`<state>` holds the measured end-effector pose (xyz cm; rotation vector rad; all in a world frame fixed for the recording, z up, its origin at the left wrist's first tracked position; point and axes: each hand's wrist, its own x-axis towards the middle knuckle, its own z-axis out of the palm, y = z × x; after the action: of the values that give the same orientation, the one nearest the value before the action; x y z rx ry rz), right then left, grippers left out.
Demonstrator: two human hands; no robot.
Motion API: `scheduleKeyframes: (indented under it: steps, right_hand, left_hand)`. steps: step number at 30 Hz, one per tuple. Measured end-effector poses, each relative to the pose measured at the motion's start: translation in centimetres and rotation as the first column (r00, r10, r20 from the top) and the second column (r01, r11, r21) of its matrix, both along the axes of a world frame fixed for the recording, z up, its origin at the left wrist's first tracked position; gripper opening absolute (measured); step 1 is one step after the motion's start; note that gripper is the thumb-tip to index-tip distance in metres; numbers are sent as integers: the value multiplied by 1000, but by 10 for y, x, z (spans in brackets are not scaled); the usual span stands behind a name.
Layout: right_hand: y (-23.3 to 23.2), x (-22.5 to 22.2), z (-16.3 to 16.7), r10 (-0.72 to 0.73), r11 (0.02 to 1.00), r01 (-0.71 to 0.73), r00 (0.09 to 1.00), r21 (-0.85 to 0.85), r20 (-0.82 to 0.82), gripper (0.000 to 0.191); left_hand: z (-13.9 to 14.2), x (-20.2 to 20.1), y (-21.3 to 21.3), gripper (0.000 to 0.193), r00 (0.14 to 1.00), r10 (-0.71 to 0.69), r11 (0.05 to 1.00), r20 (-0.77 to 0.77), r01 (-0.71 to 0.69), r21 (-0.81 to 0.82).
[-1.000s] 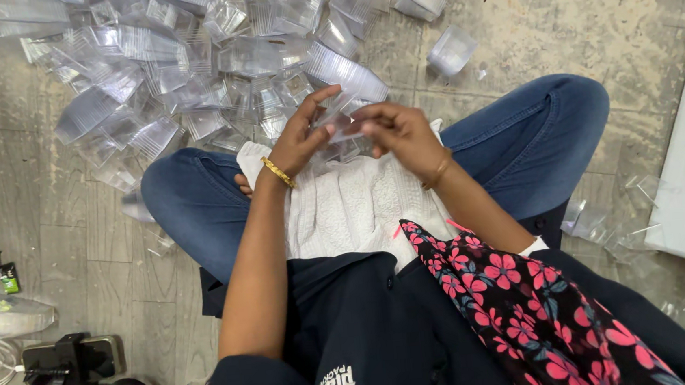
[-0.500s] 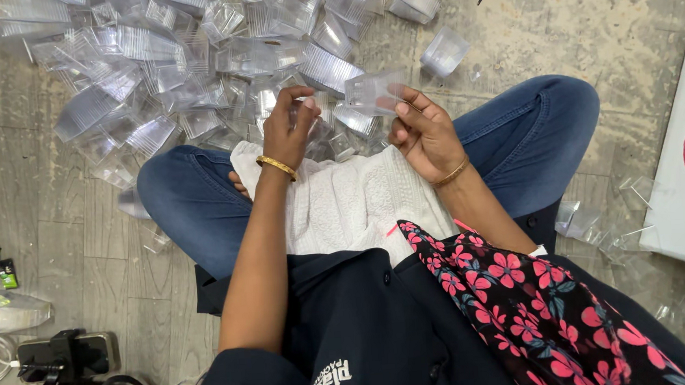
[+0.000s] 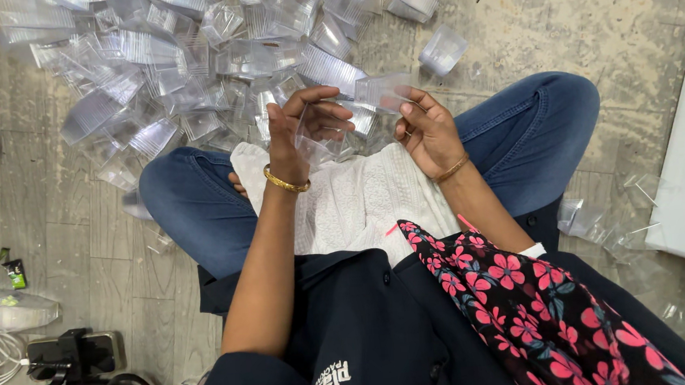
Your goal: The person sits on the floor and stacks clear plastic cups, picking cups one at a time from a pile on the floor and nesting them into a stack on their lap, then setting completed stacks aside.
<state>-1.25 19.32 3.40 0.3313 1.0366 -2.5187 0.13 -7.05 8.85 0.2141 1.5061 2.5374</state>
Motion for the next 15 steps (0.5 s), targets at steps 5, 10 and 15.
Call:
scheduleKeyframes:
  steps: [5, 10, 15]
  right_hand:
    - [1, 0, 0, -7, 1000, 7, 1000, -20, 8, 32]
    - [2, 0, 3, -9, 999, 9, 1000, -48, -1, 30]
    - [3, 6, 29, -4, 998, 1, 999, -60, -46, 32]
  left_hand:
    - [6, 4, 2, 94, 1000, 27, 998, 12, -26, -48]
    - [8, 7, 4, 85, 1000, 17, 999, 23, -16, -42]
    - [19, 4, 9, 58, 993, 37, 965, 114, -6, -264]
